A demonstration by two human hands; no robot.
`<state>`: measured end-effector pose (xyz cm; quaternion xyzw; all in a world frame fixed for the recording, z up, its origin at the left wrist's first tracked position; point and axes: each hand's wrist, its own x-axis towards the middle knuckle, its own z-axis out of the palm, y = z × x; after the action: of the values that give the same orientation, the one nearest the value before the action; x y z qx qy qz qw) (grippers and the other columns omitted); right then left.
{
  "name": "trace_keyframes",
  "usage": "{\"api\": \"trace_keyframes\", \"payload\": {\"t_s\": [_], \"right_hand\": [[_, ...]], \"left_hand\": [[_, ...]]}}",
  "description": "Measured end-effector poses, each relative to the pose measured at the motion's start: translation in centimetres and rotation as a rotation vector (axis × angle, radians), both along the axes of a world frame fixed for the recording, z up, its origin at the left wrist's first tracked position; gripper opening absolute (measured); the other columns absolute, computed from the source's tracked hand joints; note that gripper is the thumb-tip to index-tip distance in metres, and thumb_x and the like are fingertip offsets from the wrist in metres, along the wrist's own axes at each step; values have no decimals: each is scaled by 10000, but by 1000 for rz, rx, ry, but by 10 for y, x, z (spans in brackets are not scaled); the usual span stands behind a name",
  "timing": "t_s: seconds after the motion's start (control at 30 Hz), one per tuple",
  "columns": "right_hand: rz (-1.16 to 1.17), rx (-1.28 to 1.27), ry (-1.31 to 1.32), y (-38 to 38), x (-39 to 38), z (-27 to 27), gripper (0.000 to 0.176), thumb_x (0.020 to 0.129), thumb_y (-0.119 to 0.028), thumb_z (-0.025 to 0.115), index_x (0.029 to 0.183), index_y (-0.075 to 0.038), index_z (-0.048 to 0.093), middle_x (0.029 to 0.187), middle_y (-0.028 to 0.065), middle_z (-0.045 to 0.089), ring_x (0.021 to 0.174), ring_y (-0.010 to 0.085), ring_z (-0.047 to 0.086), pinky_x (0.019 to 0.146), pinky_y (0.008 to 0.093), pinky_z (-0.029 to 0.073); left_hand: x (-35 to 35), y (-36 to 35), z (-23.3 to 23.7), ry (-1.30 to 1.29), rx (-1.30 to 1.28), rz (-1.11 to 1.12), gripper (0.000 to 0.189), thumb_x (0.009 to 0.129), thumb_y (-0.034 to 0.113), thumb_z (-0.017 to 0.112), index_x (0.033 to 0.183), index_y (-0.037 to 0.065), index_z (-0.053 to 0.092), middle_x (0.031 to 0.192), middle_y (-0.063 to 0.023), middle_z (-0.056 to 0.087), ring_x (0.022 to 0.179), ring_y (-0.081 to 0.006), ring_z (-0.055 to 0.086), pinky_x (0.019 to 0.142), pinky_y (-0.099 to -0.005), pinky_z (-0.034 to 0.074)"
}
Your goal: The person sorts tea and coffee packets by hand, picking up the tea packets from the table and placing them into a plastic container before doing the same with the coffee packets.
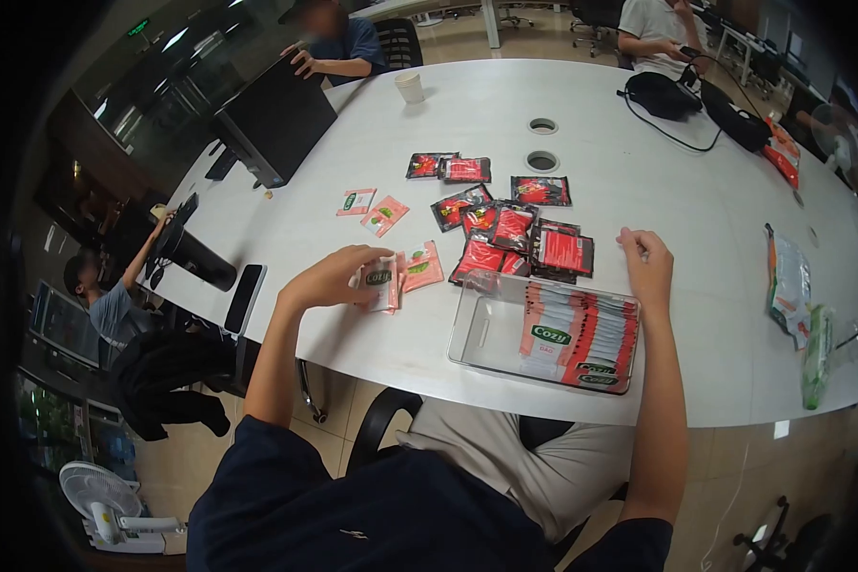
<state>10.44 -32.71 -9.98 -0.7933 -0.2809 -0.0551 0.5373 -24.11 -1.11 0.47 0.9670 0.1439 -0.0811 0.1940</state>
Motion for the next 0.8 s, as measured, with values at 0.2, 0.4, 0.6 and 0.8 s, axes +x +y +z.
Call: {"api": "trace_keyframes", "payload": {"t_s": [0.2,0.4,0.6,0.8], "right_hand": [[25,-10,-9,2,-2,1,297,949,-267,666,871,14,725,793,59,668,705,128,524,694,287,449],[5,-22,1,0,-1,2,301,950,-276,665,872,9,726,792,58,660,706,134,514,695,289,447],[7,-25,2,1,-3,4,308,952,-279,661,868,10,726,780,59,645,708,139,509,690,292,442],[12,-6,-3,1,-3,2,311,951,-280,662,865,12,723,778,61,642,706,140,506,689,296,442]], "left_hand": [[18,-8,-16,-261,125,-20,663,813,228,790,1411,82,544,1316,-178,597,1230,-326,564,1039,-396,457],[49,-37,-20,-222,198,-144,560,869,303,735,1379,133,580,1249,-150,637,1131,-322,623,973,-394,500],[51,-31,-19,-260,6,-80,388,927,119,613,1313,85,618,1092,-121,702,953,-241,691,826,-361,545],[24,2,-35,-837,-725,471,210,962,35,542,1150,-12,624,966,-45,662,845,-102,613,691,-308,531]]}}
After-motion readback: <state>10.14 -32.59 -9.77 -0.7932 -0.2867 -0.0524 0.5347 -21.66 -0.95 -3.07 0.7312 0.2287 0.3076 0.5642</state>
